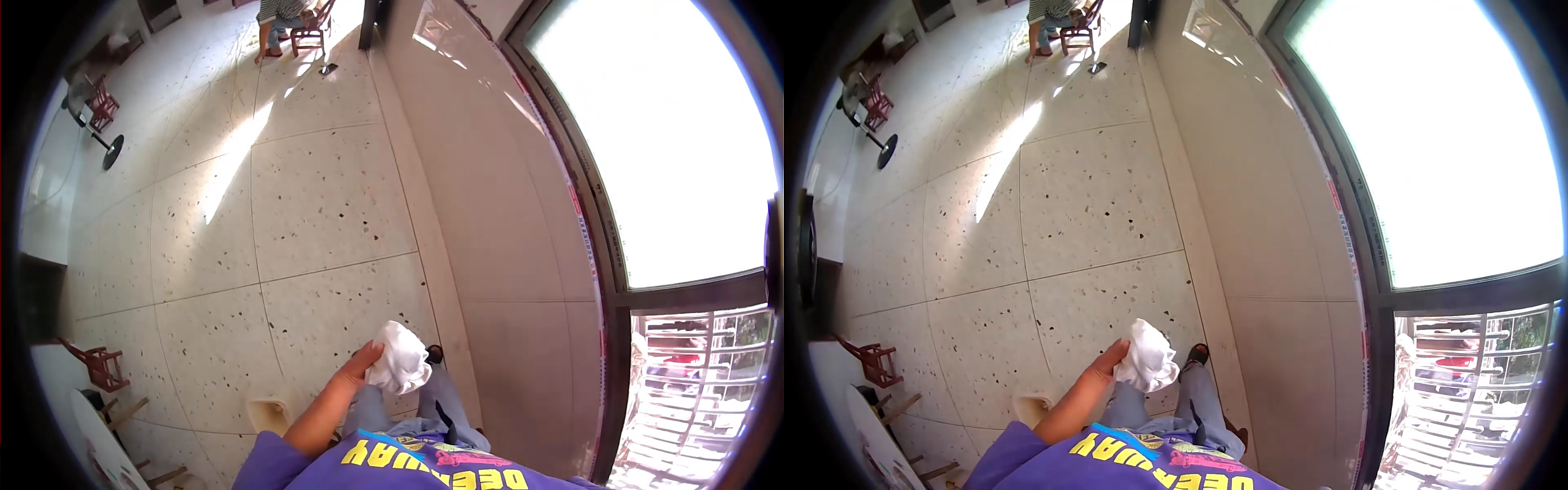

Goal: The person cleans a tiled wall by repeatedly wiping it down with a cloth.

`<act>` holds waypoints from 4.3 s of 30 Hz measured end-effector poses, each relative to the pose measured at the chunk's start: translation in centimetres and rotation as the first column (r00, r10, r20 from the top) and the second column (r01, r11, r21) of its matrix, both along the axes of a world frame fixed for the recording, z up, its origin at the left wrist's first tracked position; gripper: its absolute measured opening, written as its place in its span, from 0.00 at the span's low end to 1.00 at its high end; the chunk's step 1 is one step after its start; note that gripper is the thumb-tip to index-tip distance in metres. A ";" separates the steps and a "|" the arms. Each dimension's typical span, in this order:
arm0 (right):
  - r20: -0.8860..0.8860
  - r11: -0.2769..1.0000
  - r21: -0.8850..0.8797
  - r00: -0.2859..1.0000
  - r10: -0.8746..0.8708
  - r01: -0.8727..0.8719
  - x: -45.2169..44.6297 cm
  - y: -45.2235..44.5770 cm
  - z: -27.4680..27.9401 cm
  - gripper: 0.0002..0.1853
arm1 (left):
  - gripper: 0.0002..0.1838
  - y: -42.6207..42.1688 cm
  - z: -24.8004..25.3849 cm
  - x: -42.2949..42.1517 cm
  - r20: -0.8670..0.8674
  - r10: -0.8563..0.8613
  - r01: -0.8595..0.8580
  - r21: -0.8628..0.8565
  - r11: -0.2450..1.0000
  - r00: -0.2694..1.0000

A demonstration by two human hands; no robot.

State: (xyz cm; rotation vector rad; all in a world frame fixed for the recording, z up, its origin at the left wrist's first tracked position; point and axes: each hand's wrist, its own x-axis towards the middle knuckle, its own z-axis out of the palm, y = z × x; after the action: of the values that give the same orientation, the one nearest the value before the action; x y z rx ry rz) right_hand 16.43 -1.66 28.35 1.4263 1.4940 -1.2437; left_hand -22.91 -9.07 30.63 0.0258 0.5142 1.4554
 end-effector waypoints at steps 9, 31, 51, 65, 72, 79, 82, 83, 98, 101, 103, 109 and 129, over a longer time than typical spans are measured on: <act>-0.028 0.992 0.026 0.992 0.124 -0.123 -7.0 5.2 2.2 0.25 | 0.37 -10.6 -2.9 -13.3 -0.088 0.339 -0.350 -0.175 0.920 0.937; -0.167 0.962 -0.006 0.949 0.268 -0.273 -36.1 23.8 -1.2 0.22 | 0.40 -6.8 -1.3 -34.7 -0.198 0.616 -0.641 -0.359 0.678 0.763; 0.054 0.994 -0.043 0.994 -0.094 0.097 -44.1 17.1 3.9 0.19 | 0.35 16.0 0.8 -63.2 -0.308 -0.023 -0.086 -0.336 0.938 0.951; 0.111 0.947 -0.162 0.959 -0.262 0.278 -44.8 15.7 3.3 0.18 | 0.34 29.9 1.6 -66.9 -0.403 -0.286 0.150 -0.336 0.930 0.869; 0.176 0.937 -0.184 0.947 -0.267 0.298 -48.3 12.8 4.6 0.17 | 0.34 35.1 2.3 -68.4 -0.315 -0.470 0.366 -0.336 0.868 0.824; 0.258 0.931 -0.079 0.909 -0.328 0.358 -52.6 13.3 2.6 0.18 | 0.37 38.2 1.4 -71.3 -0.281 -0.713 0.643 -0.308 0.701 0.643; 0.219 0.928 -0.035 0.909 -0.355 0.371 -52.7 13.7 0.2 0.17 | 0.40 39.1 0.1 -71.9 -0.281 -0.773 0.694 -0.341 0.634 0.569; 0.222 0.913 -0.033 0.894 -0.390 0.407 -52.6 13.6 -0.7 0.17 | 0.40 39.3 -0.4 -72.1 -0.292 -0.791 0.705 -0.358 0.612 0.538; 0.093 0.726 -0.096 0.733 -0.674 0.681 -46.6 15.1 -13.7 0.24 | 0.43 45.7 -8.8 -64.3 -0.192 -0.887 0.764 -0.452 0.460 0.420; 0.164 0.770 -0.043 0.765 -0.623 0.636 -44.6 14.0 -14.8 0.23 | 0.44 46.5 -10.6 -62.6 -0.176 -0.904 0.781 -0.458 0.425 0.388; 0.261 0.844 -0.005 0.815 -0.517 0.537 -43.6 13.5 -15.9 0.23 | 0.45 46.9 -12.4 -62.1 -0.197 -0.908 0.773 -0.477 0.419 0.370; 0.419 0.920 0.081 0.825 -0.380 0.383 -40.5 10.4 -21.2 0.25 | 0.46 47.9 -17.0 -61.7 -0.114 -0.907 0.796 -0.443 0.412 0.406; 0.062 0.650 0.621 0.800 -0.597 0.437 -52.6 24.8 -40.4 0.27 | 0.45 48.3 -28.3 -61.4 -0.069 -0.841 0.766 -0.379 0.520 0.536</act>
State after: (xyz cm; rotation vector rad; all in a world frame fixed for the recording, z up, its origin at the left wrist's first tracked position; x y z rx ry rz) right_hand -36.17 23.17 -12.02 2.4817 1.3676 -0.8537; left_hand -84.32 39.27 2.30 0.1847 0.7947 0.4077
